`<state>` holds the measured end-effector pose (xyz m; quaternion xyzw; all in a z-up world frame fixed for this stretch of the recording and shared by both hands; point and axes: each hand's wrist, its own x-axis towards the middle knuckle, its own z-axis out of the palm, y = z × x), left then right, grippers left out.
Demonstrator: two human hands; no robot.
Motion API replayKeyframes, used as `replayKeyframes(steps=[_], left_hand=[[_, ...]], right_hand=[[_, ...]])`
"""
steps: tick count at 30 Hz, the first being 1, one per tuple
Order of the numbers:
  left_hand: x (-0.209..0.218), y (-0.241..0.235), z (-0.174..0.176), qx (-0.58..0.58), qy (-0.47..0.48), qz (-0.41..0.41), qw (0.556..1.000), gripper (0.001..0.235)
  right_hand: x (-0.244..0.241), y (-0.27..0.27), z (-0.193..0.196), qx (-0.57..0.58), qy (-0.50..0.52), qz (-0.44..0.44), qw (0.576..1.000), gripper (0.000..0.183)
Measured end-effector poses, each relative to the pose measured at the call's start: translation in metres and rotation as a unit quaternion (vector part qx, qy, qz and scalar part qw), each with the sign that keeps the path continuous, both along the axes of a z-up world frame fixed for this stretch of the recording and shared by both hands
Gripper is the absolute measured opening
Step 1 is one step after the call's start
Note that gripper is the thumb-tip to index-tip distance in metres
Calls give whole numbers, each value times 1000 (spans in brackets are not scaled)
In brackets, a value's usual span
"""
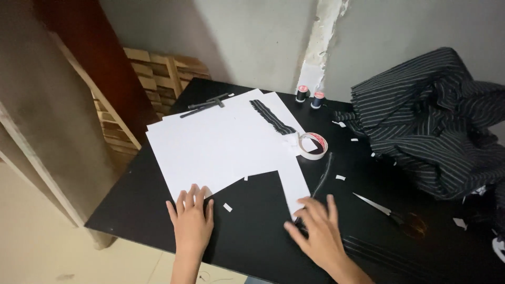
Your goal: Cutting strips of white paper and striped fabric using scissors on a black table.
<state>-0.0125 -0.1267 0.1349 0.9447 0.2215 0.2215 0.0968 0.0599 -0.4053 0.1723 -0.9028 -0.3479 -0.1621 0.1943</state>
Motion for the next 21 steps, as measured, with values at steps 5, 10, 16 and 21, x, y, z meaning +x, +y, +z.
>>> replayKeyframes(steps=[5, 10, 16, 21], left_hand=[[9, -10, -11, 51, -49, 45, 996, 46], [11, 24, -8, 6, -15, 37, 999, 52], [9, 61, 13, 60, -2, -91, 994, 54], [15, 70, 16, 185, 89, -195, 959, 30]], right_hand=[[23, 22, -4, -101, 64, -234, 965, 83], [46, 37, -4, -182, 76, -276, 941, 60], [52, 20, -10, -227, 42, -277, 933, 32], [28, 30, 18, -242, 155, -137, 948, 71]])
